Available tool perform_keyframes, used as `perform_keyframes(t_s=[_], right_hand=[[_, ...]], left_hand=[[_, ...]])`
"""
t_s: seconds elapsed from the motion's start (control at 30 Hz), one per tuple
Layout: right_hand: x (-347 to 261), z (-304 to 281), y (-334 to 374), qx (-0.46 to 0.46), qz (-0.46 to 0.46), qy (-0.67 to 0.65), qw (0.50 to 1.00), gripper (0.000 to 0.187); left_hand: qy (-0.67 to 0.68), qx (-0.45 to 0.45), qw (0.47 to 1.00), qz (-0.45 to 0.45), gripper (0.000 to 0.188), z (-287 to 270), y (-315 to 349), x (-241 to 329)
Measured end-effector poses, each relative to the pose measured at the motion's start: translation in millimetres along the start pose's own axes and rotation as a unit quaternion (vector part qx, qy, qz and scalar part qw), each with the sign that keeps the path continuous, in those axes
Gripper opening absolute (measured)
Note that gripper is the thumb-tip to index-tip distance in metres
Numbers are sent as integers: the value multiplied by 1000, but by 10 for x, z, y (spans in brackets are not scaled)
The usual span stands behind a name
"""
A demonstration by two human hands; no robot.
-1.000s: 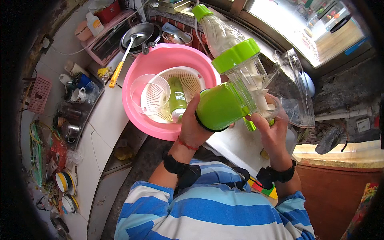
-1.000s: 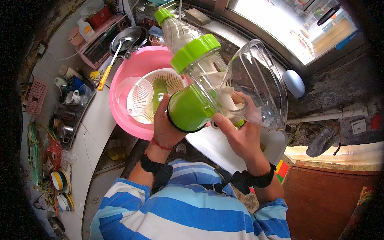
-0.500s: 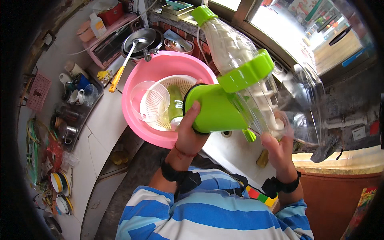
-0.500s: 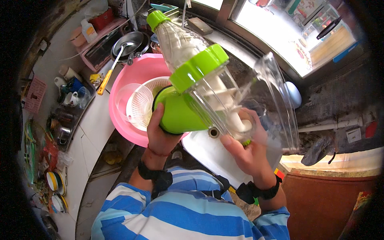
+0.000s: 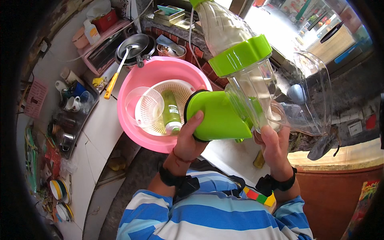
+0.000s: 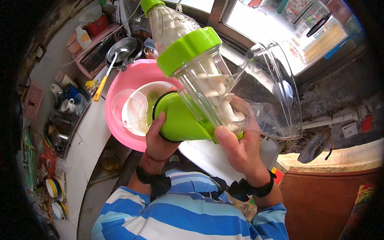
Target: The person assembles a manual juicer by hand, washes various parts and a glass in a sink, and then organizes mugs and containers on a kitchen countertop.
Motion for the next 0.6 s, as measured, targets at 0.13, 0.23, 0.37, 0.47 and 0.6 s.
perform_keyframes(t_s=[0.13,0.23,0.37,0.47,0.6], right_hand=[[-61,69,-15,11,-1,-10,1000,60],[-84,68,-15,19,-3,9,1000,59],[-90,83,-9,12,-19,30,999,58],[-106,111,-19,19,-23,40,999,57],[-178,186,-47,29,-48,33,998,51]], left_hand=[[-29,-4,999,20,60,26,19,54],[-47,-14,998,37,62,18,68,92],[-20,-34,997,69,53,8,98,141],[4,-32,997,63,51,-30,130,104],[-39,8,999,36,67,-114,139,43]])
Point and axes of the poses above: each hand's wrist, its own y-axis away from the middle knuckle, its own z-axis out of the palm, x = y × z, the point moved 9 cm from there along -y, towards the middle knuckle, and after that the axes turned 10 degrees about -y, right-handed, at the moved point
